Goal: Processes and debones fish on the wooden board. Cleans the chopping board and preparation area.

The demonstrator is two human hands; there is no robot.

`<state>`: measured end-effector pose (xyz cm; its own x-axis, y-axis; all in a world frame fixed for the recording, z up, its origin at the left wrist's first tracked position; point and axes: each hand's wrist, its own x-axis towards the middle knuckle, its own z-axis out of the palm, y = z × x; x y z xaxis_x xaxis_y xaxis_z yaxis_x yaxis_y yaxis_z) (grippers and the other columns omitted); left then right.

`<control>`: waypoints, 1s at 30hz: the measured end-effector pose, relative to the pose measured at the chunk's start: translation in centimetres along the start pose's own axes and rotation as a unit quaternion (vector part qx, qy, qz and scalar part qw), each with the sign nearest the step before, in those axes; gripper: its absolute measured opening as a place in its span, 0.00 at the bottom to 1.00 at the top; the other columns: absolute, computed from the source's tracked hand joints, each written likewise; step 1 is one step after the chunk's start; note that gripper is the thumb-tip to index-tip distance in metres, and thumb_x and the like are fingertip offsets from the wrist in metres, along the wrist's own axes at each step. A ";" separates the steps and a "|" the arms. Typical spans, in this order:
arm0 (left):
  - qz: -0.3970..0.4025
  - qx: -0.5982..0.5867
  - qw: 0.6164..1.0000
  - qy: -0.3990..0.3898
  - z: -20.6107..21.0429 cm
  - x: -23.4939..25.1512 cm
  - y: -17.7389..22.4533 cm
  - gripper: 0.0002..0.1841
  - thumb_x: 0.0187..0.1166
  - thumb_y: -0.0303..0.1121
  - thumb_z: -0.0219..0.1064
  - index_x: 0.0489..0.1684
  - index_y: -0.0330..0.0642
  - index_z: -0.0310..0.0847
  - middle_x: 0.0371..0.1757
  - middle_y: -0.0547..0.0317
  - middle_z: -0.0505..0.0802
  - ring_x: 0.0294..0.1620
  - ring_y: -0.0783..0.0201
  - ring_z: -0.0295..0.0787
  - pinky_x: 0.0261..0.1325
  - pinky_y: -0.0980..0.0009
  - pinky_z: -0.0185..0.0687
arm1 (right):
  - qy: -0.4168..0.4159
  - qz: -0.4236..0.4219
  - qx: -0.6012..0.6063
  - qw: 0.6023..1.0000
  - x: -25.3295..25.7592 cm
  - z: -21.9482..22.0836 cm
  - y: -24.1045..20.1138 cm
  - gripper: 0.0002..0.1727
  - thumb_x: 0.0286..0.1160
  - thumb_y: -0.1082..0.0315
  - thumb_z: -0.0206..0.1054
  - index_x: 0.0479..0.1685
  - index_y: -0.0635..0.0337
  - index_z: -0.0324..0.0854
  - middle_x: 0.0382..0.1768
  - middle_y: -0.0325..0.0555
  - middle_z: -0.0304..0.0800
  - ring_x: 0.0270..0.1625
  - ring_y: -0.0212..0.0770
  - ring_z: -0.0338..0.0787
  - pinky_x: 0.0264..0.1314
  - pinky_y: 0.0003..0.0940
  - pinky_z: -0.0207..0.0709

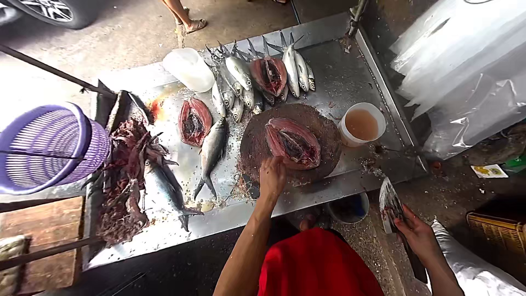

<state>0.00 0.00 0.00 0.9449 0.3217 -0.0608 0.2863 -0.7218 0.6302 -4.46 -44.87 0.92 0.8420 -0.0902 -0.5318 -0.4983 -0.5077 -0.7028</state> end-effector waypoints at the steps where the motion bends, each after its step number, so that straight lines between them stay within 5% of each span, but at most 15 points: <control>1: -0.022 0.013 0.999 0.030 0.1 0.5 -1.2 0.21 0.84 0.37 0.55 0.66 0.35 0.84 0.61 0.39 0.90 0.68 0.41 0.84 0.74 0.42 0.75 | -0.025 -0.028 -0.008 0.999 0.5 0.7 -0.9 0.36 0.80 0.71 0.65 0.91 0.58 0.63 0.52 0.57 0.92 0.20 0.38 0.82 0.21 0.38 0.80; 3: -0.038 0.052 0.996 0.055 1.2 1.9 -3.6 0.29 0.86 0.41 0.52 0.83 0.33 0.69 0.81 0.36 0.78 0.84 0.39 0.70 0.83 0.40 0.63 | -0.096 -0.077 -0.031 0.992 2.2 3.1 -4.0 0.37 0.80 0.68 0.66 0.91 0.57 0.62 0.61 0.56 0.91 0.22 0.38 0.84 0.23 0.39 0.82; 5: -0.015 0.087 0.994 0.058 3.0 3.3 -5.6 0.33 0.88 0.43 0.46 0.90 0.32 0.57 0.91 0.39 0.65 0.94 0.41 0.54 0.90 0.41 0.50 | -0.162 -0.126 -0.062 0.977 4.5 6.5 -8.7 0.37 0.80 0.66 0.66 0.92 0.56 0.61 0.59 0.55 0.91 0.21 0.37 0.84 0.23 0.39 0.83; 9: -0.003 0.144 0.989 0.028 5.3 4.7 -7.0 0.34 0.92 0.47 0.35 0.94 0.36 0.48 0.96 0.45 0.55 0.97 0.48 0.42 0.94 0.44 0.40 | -0.250 -0.158 -0.135 0.946 10.1 14.3 -19.1 0.35 0.85 0.61 0.64 0.92 0.52 0.60 0.56 0.54 0.91 0.25 0.39 0.86 0.29 0.38 0.85; 13: -0.013 0.195 0.980 0.020 5.9 4.7 -6.9 0.36 0.90 0.50 0.28 0.96 0.40 0.45 0.97 0.50 0.53 0.98 0.50 0.39 0.95 0.47 0.36 | -0.263 -0.174 -0.187 0.930 15.1 21.3 -25.1 0.34 0.86 0.59 0.66 0.92 0.45 0.63 0.47 0.56 0.92 0.22 0.42 0.85 0.31 0.41 0.85; 20: -0.033 0.205 0.978 0.006 5.9 5.1 -6.6 0.35 0.91 0.48 0.29 0.97 0.43 0.43 0.98 0.54 0.50 0.99 0.53 0.36 0.95 0.47 0.34 | -0.269 -0.196 -0.290 0.897 17.5 24.9 -26.9 0.32 0.87 0.54 0.64 0.90 0.42 0.66 0.49 0.58 0.91 0.23 0.46 0.86 0.33 0.46 0.86; 25: -0.047 0.205 0.978 -0.014 5.6 5.5 -6.3 0.34 0.92 0.48 0.30 0.97 0.45 0.40 0.98 0.56 0.48 0.99 0.55 0.33 0.96 0.48 0.32 | -0.272 -0.210 -0.335 0.877 17.4 25.0 -27.0 0.31 0.87 0.54 0.64 0.88 0.50 0.70 0.64 0.58 0.89 0.50 0.53 0.94 0.61 0.54 0.85; 27: -0.052 0.203 0.977 -0.024 5.5 5.7 -6.3 0.34 0.92 0.47 0.31 0.97 0.45 0.41 0.98 0.56 0.48 0.99 0.56 0.33 0.96 0.48 0.31 | -0.241 -0.237 -0.325 0.883 18.1 27.0 -27.9 0.29 0.86 0.55 0.65 0.84 0.54 0.74 0.61 0.60 0.91 0.48 0.55 0.94 0.58 0.57 0.85; 30: -0.056 0.202 0.977 -0.029 5.6 5.8 -6.4 0.34 0.92 0.47 0.31 0.97 0.45 0.41 0.98 0.57 0.48 0.99 0.57 0.32 0.96 0.49 0.31 | -0.209 -0.273 -0.347 0.873 18.4 28.2 -27.7 0.27 0.86 0.53 0.63 0.80 0.53 0.79 0.62 0.59 0.91 0.61 0.60 0.92 0.66 0.64 0.81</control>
<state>4.49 3.05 -8.68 0.9084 0.3849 -0.1632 0.4160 -0.8710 0.2615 19.04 -8.28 -2.70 0.6943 0.5737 -0.4345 0.3200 -0.7869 -0.5277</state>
